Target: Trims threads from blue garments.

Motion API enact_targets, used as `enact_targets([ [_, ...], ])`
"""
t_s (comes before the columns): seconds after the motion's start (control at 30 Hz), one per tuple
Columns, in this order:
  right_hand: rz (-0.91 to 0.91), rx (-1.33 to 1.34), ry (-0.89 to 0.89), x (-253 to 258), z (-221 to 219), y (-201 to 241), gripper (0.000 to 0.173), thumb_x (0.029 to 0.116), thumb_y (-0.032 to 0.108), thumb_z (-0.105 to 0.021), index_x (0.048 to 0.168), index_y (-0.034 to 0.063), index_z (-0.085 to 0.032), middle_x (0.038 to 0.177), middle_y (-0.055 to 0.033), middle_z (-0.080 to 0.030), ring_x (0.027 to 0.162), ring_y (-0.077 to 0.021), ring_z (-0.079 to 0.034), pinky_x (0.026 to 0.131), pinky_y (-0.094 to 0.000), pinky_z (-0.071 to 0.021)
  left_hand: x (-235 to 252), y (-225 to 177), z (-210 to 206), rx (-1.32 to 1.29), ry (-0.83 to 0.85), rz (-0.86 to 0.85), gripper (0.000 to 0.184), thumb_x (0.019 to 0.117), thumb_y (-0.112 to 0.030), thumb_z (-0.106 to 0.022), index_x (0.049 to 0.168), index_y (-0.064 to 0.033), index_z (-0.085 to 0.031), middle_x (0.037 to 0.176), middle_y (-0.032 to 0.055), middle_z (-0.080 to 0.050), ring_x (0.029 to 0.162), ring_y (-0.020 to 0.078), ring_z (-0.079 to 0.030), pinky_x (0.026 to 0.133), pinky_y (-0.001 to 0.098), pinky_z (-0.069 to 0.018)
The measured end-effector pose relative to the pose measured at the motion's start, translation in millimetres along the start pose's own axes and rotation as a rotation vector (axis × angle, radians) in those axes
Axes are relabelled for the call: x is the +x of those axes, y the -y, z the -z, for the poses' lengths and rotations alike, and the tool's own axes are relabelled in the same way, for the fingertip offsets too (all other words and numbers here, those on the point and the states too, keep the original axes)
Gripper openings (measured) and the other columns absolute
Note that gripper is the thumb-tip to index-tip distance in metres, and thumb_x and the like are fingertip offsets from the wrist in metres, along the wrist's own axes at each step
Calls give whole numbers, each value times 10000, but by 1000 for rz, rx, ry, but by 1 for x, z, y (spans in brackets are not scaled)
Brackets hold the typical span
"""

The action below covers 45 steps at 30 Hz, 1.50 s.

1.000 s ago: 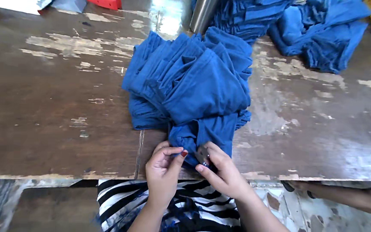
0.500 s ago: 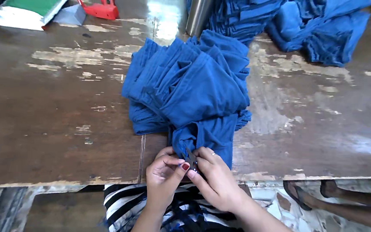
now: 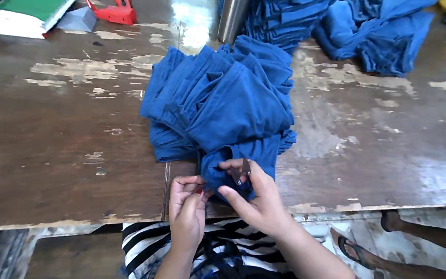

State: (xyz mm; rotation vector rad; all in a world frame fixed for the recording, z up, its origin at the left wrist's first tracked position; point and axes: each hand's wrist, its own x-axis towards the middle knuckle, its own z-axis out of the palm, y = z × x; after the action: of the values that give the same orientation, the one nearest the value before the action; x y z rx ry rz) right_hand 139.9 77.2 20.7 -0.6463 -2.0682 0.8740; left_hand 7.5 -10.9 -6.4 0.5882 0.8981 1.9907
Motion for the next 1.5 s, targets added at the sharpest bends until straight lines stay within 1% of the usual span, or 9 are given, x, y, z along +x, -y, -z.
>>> enact_targets([
  [0.13,89,53,-107,8,-14,2,91,872,95,-689,923,36,-640,859,-47,-726,785,-83,-640,765,-270,-511,1,3,7,20,117,-54,316,923,-25,-551,1195,-166,-629,1087,3,-731,1020,122,-696,904,319,-573],
  [0.3,151,588,252,-6,4,22,151,946,100,-679,946,49,-537,852,-76,-681,801,-86,-643,764,-222,-524,0,3,10,136,186,-111,346,905,-12,-698,1204,-180,-655,1188,-49,-714,1068,69,-684,937,261,-573],
  [0.5,102,-26,282,-11,20,2,449,1033,478,-548,897,53,-592,756,-44,-565,739,-119,-556,707,-270,-479,4,4,-1,181,-2,-60,101,962,-108,-687,1037,-173,-703,1003,-73,-727,902,29,-690,831,226,-590],
  [0.93,57,-374,209,-6,-2,-16,524,1080,457,-370,811,81,-617,569,-30,-504,533,-180,-547,507,-356,-429,-2,7,11,94,101,-116,75,944,-146,-717,1011,-164,-744,1173,6,-708,1075,95,-675,929,279,-575],
  [1.1,9,-317,13,11,9,-14,484,1053,478,-467,873,59,-630,740,-40,-577,702,-144,-575,637,-326,-494,-3,7,13,143,153,-140,112,903,-78,-713,966,-171,-704,1206,-8,-676,1060,70,-658,891,244,-569],
  [1.17,-1,-418,-26,23,10,-20,413,1003,426,-573,910,29,-636,1025,-149,-648,969,-277,-624,811,-435,-524,-2,10,8,174,113,-168,160,880,-15,-732,939,-147,-661,1163,4,-679,1004,69,-675,848,241,-590],
  [1.23,-44,-455,25,27,7,-26,342,926,329,-693,960,-5,-635,1077,-195,-646,1010,-344,-636,839,-494,-542,-2,11,4,199,69,-173,189,875,14,-733,930,-132,-627,1103,8,-684,955,74,-682,820,247,-600],
  [1.33,-14,-194,-69,13,13,-28,213,813,56,-655,1018,7,-621,934,-80,-659,769,-133,-618,655,-287,-534,-5,-1,8,419,114,-256,148,900,-30,-735,930,-146,-647,1047,-41,-665,875,13,-663,729,171,-592],
  [1.5,14,206,45,-17,59,-37,118,887,74,-545,979,148,-538,918,49,-734,859,-13,-688,775,-195,-554,1,-36,36,1102,473,-473,86,931,-26,-626,850,-46,-644,970,59,-687,982,72,-642,895,157,-515],
])
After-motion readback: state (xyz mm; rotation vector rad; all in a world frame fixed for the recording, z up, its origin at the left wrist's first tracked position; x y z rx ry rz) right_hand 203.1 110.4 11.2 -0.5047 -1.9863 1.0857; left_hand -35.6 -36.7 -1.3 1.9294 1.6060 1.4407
